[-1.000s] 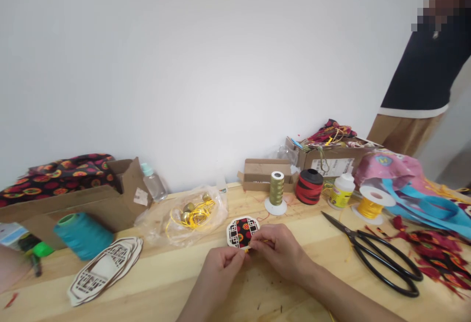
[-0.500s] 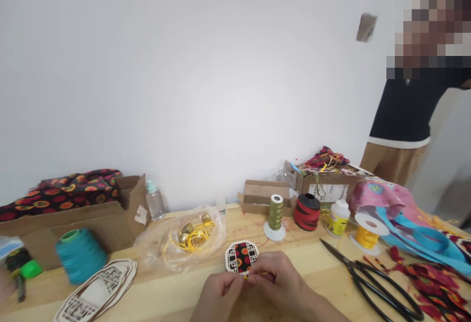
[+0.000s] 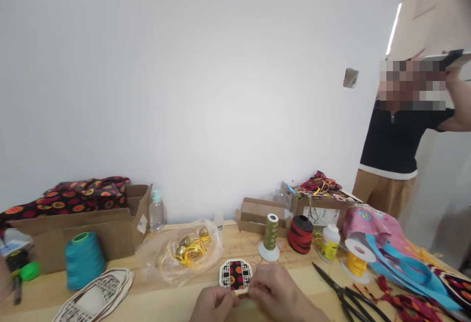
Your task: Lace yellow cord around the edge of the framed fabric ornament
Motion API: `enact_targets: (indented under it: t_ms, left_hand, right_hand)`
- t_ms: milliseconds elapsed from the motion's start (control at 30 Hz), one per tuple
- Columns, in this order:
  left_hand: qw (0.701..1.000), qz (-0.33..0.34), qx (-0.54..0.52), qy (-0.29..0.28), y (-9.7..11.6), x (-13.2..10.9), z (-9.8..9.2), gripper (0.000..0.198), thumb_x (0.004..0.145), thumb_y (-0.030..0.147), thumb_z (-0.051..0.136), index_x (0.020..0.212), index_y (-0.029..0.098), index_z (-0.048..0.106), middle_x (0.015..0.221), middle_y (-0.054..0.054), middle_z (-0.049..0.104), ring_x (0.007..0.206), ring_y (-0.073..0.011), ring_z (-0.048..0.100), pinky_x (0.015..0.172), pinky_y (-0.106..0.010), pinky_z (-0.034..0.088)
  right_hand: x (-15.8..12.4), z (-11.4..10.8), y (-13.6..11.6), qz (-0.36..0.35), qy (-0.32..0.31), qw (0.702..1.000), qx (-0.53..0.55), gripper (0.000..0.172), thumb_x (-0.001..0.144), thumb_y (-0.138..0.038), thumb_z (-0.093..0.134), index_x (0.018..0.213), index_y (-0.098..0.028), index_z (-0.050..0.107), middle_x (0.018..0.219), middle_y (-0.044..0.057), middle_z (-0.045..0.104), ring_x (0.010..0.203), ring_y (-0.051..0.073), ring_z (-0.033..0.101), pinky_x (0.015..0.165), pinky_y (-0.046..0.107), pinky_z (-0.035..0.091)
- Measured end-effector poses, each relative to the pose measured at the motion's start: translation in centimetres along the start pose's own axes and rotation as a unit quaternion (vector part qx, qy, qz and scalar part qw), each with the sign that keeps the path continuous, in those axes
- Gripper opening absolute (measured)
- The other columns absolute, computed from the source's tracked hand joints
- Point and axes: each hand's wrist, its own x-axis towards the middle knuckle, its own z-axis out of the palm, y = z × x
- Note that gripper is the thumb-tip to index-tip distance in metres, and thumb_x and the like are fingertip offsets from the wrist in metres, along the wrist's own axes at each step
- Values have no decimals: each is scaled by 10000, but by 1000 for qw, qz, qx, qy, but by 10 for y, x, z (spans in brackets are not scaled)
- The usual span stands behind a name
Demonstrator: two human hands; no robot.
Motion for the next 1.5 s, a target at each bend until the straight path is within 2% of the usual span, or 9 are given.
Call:
enact_targets:
  t_ms: [167, 333, 433, 500, 600, 933, 1267, 1367, 1500]
  left_hand:
    - [998, 9, -17, 55, 5, -7, 1, 376, 688, 381, 419, 642, 90, 652, 609, -29, 630, 644, -190, 523, 608, -248, 368]
    - [996, 26, -61, 62, 8, -13, 1, 380, 705, 412, 431, 688, 115, 667, 628, -9, 622, 654, -176, 506, 600, -236, 358]
    - [995, 43, -74, 43, 11, -14, 1, 397, 716, 429, 424, 694, 118, 670, 598, 9, 602, 621, -158, 488, 582, -225, 352]
    - [995, 54, -81, 27, 13, -15, 1, 400, 726, 428, 419, 706, 117, 670, 598, 13, 597, 618, -151, 481, 583, -219, 351]
    - [994, 66, -91, 7, 16, -15, 0, 379, 734, 412, 425, 729, 120, 667, 627, 8, 602, 636, -148, 480, 588, -212, 354]
    - [992, 74, -97, 5, 12, -12, 2, 386, 737, 414, 414, 697, 119, 660, 573, 12, 564, 579, -133, 434, 556, -213, 342]
    - [993, 73, -88, 13, 10, -11, 6, 374, 752, 363, 395, 532, 119, 574, 488, 59, 305, 509, -91, 268, 470, -196, 236]
    - [994, 68, -90, 17, 9, -10, 6, 355, 757, 330, 396, 520, 118, 553, 509, 60, 267, 521, -90, 256, 471, -196, 224]
    - [994, 61, -95, 0, 10, -11, 3, 336, 756, 332, 399, 580, 117, 588, 507, 53, 348, 526, -95, 301, 490, -194, 266]
  right_hand:
    - [-8, -41, 25, 48, 87, 994, -41, 204, 785, -258, 445, 652, -171, 574, 557, 1, 527, 498, 106, 457, 467, 192, 336]
    - [-9, -56, 30, 64, 284, 957, -12, 194, 797, -282, 429, 712, -164, 557, 664, 39, 553, 599, 145, 514, 508, 222, 394]
    - [-4, -36, 15, 5, 227, 974, 14, 153, 781, -258, 462, 848, -168, 567, 806, 76, 579, 723, 170, 542, 566, 238, 437]
    - [-2, -17, 2, -42, 151, 988, 15, 171, 758, -261, 503, 893, -178, 567, 817, 78, 585, 743, 174, 544, 597, 254, 447]
    - [0, 5, -12, -66, 97, 993, -7, 165, 720, -284, 552, 852, -189, 581, 754, 54, 589, 704, 170, 543, 599, 269, 441]
    - [-1, 14, -8, -93, 122, 988, -20, 119, 765, -151, 491, 771, -192, 602, 639, 36, 564, 605, 141, 497, 526, 243, 381]
    - [-3, 18, -7, -133, 105, 986, 2, 138, 741, -109, 486, 760, -184, 600, 600, 39, 552, 562, 145, 463, 485, 246, 344]
    - [-5, 19, -5, -110, 105, 988, 19, 136, 742, -115, 495, 786, -189, 600, 621, 37, 564, 582, 148, 484, 504, 249, 364]
    - [-4, 20, -3, -58, 111, 991, 55, 123, 750, -130, 502, 784, -195, 600, 655, 33, 576, 620, 146, 512, 543, 252, 399]
